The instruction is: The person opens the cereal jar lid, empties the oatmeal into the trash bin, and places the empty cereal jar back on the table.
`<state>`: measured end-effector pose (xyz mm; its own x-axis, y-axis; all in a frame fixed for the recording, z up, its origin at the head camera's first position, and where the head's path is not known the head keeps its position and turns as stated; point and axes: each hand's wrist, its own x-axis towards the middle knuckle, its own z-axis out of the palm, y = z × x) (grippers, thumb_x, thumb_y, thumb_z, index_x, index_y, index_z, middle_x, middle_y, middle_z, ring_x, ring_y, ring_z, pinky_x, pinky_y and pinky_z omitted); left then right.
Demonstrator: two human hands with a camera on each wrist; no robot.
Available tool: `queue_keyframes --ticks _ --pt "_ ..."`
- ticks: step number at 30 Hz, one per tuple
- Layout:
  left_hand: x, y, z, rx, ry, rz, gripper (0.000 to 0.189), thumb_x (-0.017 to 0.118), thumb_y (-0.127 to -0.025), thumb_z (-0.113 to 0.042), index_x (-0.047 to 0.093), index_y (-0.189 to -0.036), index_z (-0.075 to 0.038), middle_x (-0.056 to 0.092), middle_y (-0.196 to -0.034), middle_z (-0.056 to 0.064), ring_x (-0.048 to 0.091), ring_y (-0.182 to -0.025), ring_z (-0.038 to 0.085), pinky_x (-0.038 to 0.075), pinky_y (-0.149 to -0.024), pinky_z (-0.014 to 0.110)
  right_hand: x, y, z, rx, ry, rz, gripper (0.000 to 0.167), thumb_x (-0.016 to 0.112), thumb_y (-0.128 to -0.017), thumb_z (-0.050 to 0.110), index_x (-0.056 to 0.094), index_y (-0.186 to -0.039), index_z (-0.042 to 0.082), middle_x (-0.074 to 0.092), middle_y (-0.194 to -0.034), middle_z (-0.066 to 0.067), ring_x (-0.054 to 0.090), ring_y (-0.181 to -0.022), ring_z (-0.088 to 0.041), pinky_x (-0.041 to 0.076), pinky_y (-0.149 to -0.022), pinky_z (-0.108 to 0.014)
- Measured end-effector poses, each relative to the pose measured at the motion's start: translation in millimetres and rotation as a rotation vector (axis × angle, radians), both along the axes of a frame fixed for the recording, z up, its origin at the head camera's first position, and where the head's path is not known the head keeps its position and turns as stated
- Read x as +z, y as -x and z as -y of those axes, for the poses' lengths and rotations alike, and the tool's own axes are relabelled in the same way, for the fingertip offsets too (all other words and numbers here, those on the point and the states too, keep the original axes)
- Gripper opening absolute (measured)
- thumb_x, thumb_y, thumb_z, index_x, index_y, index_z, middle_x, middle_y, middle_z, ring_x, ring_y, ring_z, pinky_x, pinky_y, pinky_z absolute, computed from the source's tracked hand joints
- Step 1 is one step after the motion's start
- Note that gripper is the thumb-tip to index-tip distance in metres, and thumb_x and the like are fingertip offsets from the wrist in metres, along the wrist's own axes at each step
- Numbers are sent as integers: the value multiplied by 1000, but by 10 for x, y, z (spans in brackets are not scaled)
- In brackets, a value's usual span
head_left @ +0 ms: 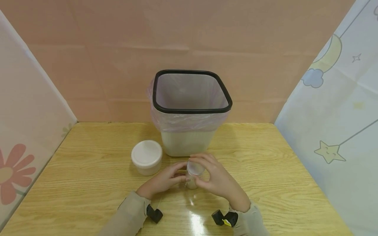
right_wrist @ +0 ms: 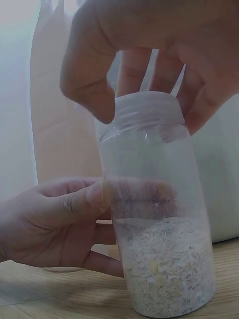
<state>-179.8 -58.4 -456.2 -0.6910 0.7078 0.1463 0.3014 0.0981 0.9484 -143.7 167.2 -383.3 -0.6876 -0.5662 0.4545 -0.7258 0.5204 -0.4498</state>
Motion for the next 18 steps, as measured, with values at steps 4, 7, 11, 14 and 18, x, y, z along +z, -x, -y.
queue_keyframes --ticks 4,7,11,14,18 --pt "-3 -7 7 -1 5 0 56 64 -102 -24 44 -152 -12 50 -151 6 49 -137 26 45 -110 34 -15 10 -7 11 0 4 55 74 -81 10 60 -134 3 56 -138 -13 52 -127 -31 52 -100 -54" --pt "-5 -10 10 -4 4 6 57 63 -102 -25 43 -153 -12 49 -152 7 50 -137 27 46 -110 35 -23 10 -4 -30 2 6 59 81 -84 19 59 -137 5 55 -137 -12 52 -127 -30 53 -99 -53" --pt "-8 -10 11 -4 1 18 57 63 -102 -25 42 -154 -11 48 -153 9 50 -137 28 46 -109 34 -29 8 4 -81 2 -9 66 90 -78 25 61 -133 3 59 -129 -10 54 -120 -29 56 -92 -48" --pt "-8 -10 10 -4 -1 23 57 63 -102 -24 42 -153 -10 48 -153 9 50 -137 28 46 -109 33 -28 4 13 -99 -6 -23 62 90 -78 22 64 -130 1 61 -124 -9 55 -116 -28 58 -89 -45" --pt "1 -8 3 -6 -4 23 57 63 -102 -24 42 -154 -10 47 -154 8 49 -138 27 46 -110 32 -19 -4 22 -106 -11 -17 56 87 -80 19 65 -128 2 62 -124 -9 55 -114 -26 58 -88 -44"
